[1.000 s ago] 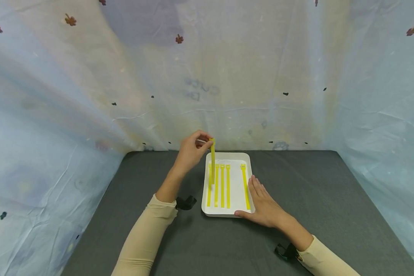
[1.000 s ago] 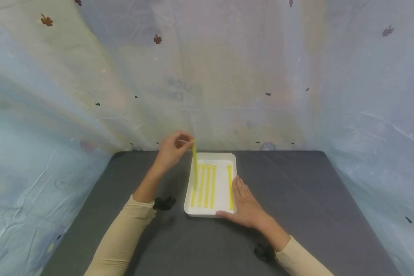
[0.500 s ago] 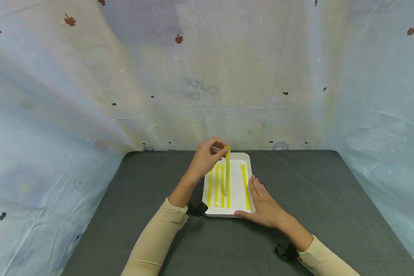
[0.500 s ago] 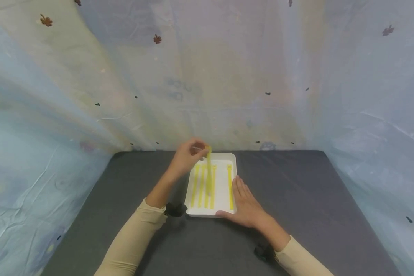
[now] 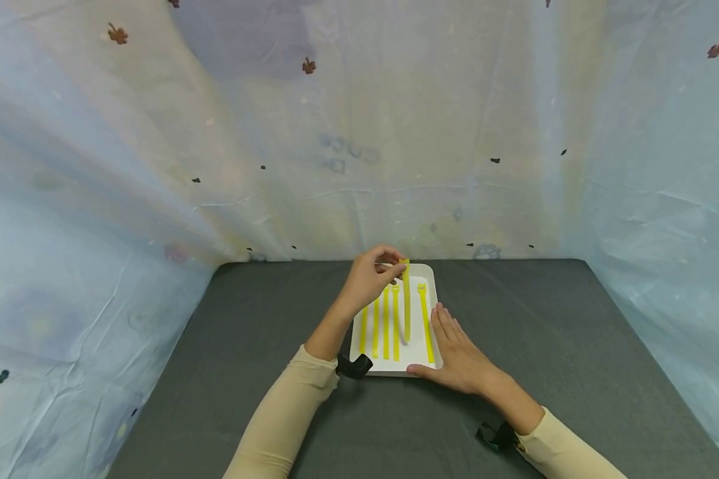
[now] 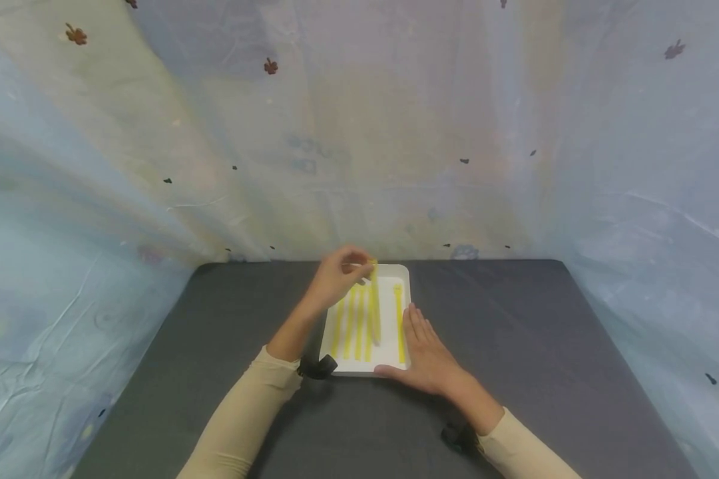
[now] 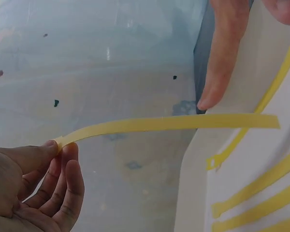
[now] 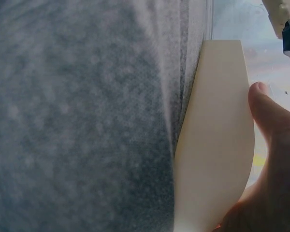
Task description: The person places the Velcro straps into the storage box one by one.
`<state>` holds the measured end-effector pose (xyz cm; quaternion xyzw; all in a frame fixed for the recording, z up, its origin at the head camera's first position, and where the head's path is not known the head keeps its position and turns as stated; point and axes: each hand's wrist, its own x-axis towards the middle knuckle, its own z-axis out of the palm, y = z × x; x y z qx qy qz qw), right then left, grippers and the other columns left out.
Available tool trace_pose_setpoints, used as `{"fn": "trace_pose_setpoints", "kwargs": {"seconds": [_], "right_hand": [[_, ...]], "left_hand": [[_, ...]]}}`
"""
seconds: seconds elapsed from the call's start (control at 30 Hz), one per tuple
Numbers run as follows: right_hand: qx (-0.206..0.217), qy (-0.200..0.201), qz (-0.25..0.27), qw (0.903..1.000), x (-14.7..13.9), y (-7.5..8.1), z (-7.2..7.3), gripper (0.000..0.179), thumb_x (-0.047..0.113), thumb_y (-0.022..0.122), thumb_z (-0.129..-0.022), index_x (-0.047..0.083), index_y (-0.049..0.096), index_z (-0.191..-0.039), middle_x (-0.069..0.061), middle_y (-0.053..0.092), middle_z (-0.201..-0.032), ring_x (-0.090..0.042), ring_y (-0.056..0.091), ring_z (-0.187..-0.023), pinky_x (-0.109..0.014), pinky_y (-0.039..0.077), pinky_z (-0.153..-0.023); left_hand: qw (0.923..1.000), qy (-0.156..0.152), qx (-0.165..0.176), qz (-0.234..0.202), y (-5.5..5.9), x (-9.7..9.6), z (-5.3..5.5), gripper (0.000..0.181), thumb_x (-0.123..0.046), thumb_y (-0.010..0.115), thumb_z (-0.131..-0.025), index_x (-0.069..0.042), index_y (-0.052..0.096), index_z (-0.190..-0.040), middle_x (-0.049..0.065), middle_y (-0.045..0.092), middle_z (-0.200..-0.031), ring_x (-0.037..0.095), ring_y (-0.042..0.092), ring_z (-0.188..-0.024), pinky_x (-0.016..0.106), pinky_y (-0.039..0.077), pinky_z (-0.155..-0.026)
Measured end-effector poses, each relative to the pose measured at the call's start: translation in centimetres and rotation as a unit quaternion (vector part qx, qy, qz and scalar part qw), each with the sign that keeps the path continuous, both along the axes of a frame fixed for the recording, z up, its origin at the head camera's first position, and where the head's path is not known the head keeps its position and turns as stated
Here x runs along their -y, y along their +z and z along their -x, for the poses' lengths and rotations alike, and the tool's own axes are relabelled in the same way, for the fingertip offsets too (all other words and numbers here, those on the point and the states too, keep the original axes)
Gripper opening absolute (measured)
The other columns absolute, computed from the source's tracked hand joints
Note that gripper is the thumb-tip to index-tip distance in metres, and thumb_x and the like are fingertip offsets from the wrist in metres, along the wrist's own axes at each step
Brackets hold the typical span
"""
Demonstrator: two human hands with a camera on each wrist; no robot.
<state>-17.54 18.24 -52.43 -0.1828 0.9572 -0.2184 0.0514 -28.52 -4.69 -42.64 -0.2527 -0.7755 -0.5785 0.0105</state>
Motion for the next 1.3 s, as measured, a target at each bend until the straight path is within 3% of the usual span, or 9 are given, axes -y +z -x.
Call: {"fn": "trace_pose_setpoints", "kwargs": {"seconds": [0.23, 0.43, 0.63, 0.73, 0.9, 1.07, 1.3], "right_hand": [[-0.005, 0.0, -0.001, 1.0, 0.0, 0.0, 0.1, 0.134, 0.084, 0.064, -0.089, -0.006, 0.005, -0.169, -0.022, -0.003, -0.179, -0.039, 0.003, -0.166, -0.058, 0.014, -0.133], [-0.013, 0.001, 0.005, 0.9999, 0.0, 0.2, 0.0, 0.132, 0.081, 0.066, -0.09, -0.008, 0.008, -0.168, -0.024, -0.001, -0.178, -0.041, 0.005, -0.166, -0.059, 0.015, -0.133], [-0.008, 0.003, 0.004, 1.0, 0.1, 0.2, -0.1, 0.132, 0.081, 0.065, -0.09, -0.007, 0.006, -0.169, -0.024, -0.002, -0.179, -0.04, 0.003, -0.166, -0.058, 0.014, -0.133], [-0.007, 0.003, 0.004, 1.0, 0.1, 0.3, -0.1, 0.132, 0.081, 0.065, -0.09, -0.008, 0.006, -0.168, -0.024, -0.002, -0.178, -0.041, 0.003, -0.166, -0.058, 0.015, -0.133], [0.002, 0.003, 0.007, 1.0, 0.0, 0.6, -0.2, 0.132, 0.08, 0.066, -0.091, -0.008, 0.005, -0.168, -0.024, -0.003, -0.178, -0.04, 0.002, -0.166, -0.059, 0.013, -0.133], [-0.005, 0.006, 0.012, 0.9999, 0.0, 0.7, -0.2, 0.131, 0.079, 0.068, -0.091, -0.007, 0.006, -0.169, -0.025, -0.002, -0.178, -0.041, 0.004, -0.166, -0.06, 0.016, -0.132], [-0.017, 0.006, 0.008, 0.9998, 0.1, 0.4, -0.1, 0.132, 0.08, 0.067, -0.09, -0.008, 0.008, -0.168, -0.025, 0.0, -0.178, -0.042, 0.007, -0.165, -0.059, 0.018, -0.132]], "left_hand": [[0.9995, 0.002, 0.03, -0.005, -1.1, -0.1, 1.2, 0.018, -0.017, 0.075, -0.104, -0.008, 0.071, -0.119, 0.009, 0.073, -0.107, 0.019, 0.078, -0.087, 0.033, 0.065, -0.077], [0.9989, 0.017, 0.044, 0.004, -1.9, -0.2, 2.4, 0.016, -0.016, 0.073, -0.105, -0.008, 0.071, -0.119, 0.01, 0.074, -0.108, 0.019, 0.077, -0.088, 0.045, 0.066, -0.084], [0.9981, 0.031, 0.05, 0.018, -2.7, -0.1, 3.9, 0.017, -0.015, 0.072, -0.105, -0.006, 0.071, -0.12, 0.012, 0.074, -0.109, 0.04, 0.076, -0.099, 0.037, 0.065, -0.08], [0.9974, 0.039, 0.055, 0.022, -3.1, -0.2, 4.4, 0.017, -0.013, 0.072, -0.105, -0.005, 0.071, -0.12, 0.013, 0.073, -0.11, 0.044, 0.074, -0.101, 0.047, 0.065, -0.084], [0.9955, 0.062, 0.064, 0.031, -3.5, -0.8, 4.7, 0.016, -0.011, 0.073, -0.105, -0.005, 0.07, -0.119, 0.015, 0.073, -0.11, 0.043, 0.075, -0.1, 0.06, 0.061, -0.09], [0.9942, 0.064, 0.079, 0.036, -4.1, -1.6, 4.8, 0.016, -0.009, 0.073, -0.104, -0.004, 0.069, -0.118, 0.016, 0.071, -0.112, 0.047, 0.074, -0.103, 0.061, 0.061, -0.09], [0.9925, 0.054, 0.08, 0.075, -5.1, -2.3, 4.7, 0.015, -0.01, 0.072, -0.105, -0.004, 0.069, -0.118, 0.015, 0.071, -0.111, 0.04, 0.076, -0.098, 0.054, 0.064, -0.088]]}}
